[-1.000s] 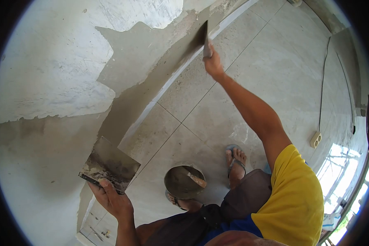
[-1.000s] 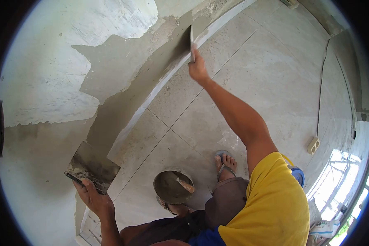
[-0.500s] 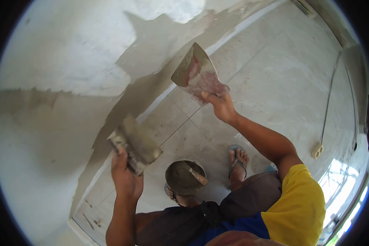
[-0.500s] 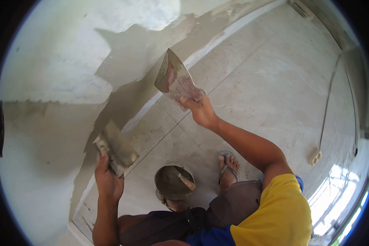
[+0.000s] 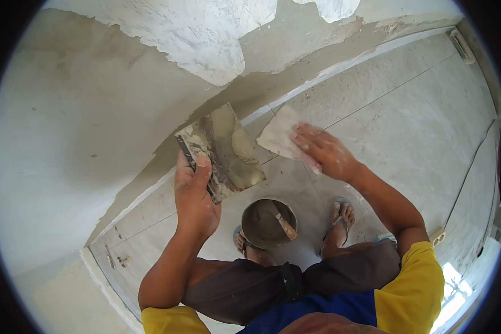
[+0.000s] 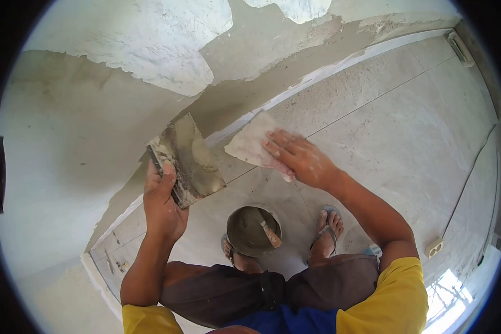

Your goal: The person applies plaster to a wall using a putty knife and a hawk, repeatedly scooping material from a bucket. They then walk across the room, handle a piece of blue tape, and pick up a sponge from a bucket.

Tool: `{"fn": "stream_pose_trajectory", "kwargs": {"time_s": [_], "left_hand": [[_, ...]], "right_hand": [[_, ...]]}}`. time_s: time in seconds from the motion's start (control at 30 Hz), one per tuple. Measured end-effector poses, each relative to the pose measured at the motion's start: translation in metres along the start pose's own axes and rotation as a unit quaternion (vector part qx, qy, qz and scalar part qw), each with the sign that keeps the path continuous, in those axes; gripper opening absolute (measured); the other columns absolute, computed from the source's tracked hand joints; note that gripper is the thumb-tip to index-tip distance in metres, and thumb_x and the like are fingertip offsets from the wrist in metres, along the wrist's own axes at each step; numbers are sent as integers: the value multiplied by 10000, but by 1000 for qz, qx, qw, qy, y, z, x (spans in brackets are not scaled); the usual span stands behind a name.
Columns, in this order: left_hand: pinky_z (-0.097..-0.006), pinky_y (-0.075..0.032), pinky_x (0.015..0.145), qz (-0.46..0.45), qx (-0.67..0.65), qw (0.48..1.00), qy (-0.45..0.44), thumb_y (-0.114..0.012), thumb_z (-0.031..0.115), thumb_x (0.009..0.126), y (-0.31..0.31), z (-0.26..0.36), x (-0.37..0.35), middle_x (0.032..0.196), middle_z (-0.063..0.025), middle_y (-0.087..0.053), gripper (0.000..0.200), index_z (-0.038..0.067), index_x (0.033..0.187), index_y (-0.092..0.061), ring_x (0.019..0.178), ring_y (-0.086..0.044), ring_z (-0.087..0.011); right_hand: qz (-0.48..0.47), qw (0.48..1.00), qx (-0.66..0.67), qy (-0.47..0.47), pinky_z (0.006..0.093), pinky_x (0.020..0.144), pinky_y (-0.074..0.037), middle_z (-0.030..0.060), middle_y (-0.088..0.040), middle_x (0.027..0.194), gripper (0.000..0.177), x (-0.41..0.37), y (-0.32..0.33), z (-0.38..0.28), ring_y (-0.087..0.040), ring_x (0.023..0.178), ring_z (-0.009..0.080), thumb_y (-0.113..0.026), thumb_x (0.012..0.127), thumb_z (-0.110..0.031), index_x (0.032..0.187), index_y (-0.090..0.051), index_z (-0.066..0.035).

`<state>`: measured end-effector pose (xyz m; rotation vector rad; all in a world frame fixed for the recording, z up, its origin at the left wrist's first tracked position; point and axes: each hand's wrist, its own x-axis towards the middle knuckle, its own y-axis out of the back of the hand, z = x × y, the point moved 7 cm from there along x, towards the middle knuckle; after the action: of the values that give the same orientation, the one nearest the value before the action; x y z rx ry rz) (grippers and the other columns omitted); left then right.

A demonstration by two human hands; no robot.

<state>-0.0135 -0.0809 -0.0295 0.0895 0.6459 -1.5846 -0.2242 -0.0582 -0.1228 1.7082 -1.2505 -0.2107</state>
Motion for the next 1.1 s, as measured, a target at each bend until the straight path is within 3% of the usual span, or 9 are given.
{"fn": "stream_pose_trajectory", "kwargs": {"time_s": [0.07, 0.2, 0.27, 0.37, 0.47, 0.5, 0.57, 0.7, 1.1], "left_hand": [[-318, -409, 902, 32, 320, 934, -157, -403, 176, 973, 10, 17, 1, 1155, -111, -534, 354, 19, 1289, -384, 1031, -534, -211], [-301, -383, 896, 1, 482, 864, -146, -413, 204, 969, -9, 13, -3, 1127, -137, -531, 381, -33, 1267, -396, 999, -520, -216], [-319, -387, 894, 45, 566, 776, -275, -424, 215, 964, -22, 27, -12, 1116, -158, -521, 409, -56, 1269, -392, 1007, -505, -217], [-301, -403, 921, 130, 415, 832, -346, -409, 213, 977, -5, 50, -23, 1197, -173, -499, 479, -48, 1354, -271, 1071, -504, -198], [-304, -427, 910, 124, 292, 863, -394, -420, 225, 976, -3, 59, -27, 1201, -173, -490, 540, -35, 1386, -186, 1074, -503, -192], [-304, -437, 904, 124, 262, 866, -407, -427, 228, 975, -1, 62, -30, 1202, -168, -487, 568, -29, 1398, -148, 1080, -501, -186], [-298, -437, 906, 137, 273, 874, -378, -429, 234, 976, 15, 55, -27, 1202, -158, -488, 567, -27, 1398, -154, 1092, -498, -178], [-307, -440, 911, 109, 295, 893, -322, -435, 243, 974, 14, 45, -17, 1215, -161, -480, 575, -26, 1397, -155, 1108, -498, -188], [-324, -435, 937, 112, 284, 908, -288, -423, 231, 975, 13, 36, -16, 1259, -173, -450, 540, -14, 1392, -184, 1129, -495, -210]], "right_hand": [[34, 999, -9, 5, 463, 975, -377, 180, -430, 1351, 553, 3, 20, -8, -431, 1225, 387, -593, 791, -179, 1313, -446, -69], [18, 995, -73, 60, 537, 987, -311, 107, -401, 1395, 594, 18, 33, -45, -363, 1292, 338, -604, 774, -228, 1342, -436, -182], [1, 996, -80, 43, 546, 995, -290, 99, -379, 1413, 590, 15, 18, -43, -337, 1309, 333, -601, 781, -240, 1345, -433, -199], [-10, 996, -83, 8, 484, 966, -342, 101, -428, 1380, 509, -4, 3, -9, -393, 1274, 328, -572, 847, -177, 1341, -446, -179], [171, 949, 182, -191, 322, 752, -497, 140, -605, 1104, 376, -42, 14, 72, -629, 940, 250, -459, 887, -35, 1262, -480, -20], [161, 838, 345, -391, 375, 757, -513, 132, -619, 1031, 373, -63, 6, 110, -634, 846, 217, -496, 859, -24, 1230, -471, 16], [331, 710, 468, -408, 380, 726, -519, 141, -613, 988, 364, -88, 21, 162, -629, 805, 235, -476, 847, -28, 1205, -444, 29], [453, 574, 506, -457, 401, 692, -522, 159, -574, 1026, 331, -104, 61, 250, -619, 804, 260, -418, 852, -82, 1162, -429, 32], [473, 607, 437, -466, 433, 648, -552, 129, -569, 803, 157, -44, 152, 303, -589, 707, 269, -465, 823, -101, 895, -517, 28]]}}
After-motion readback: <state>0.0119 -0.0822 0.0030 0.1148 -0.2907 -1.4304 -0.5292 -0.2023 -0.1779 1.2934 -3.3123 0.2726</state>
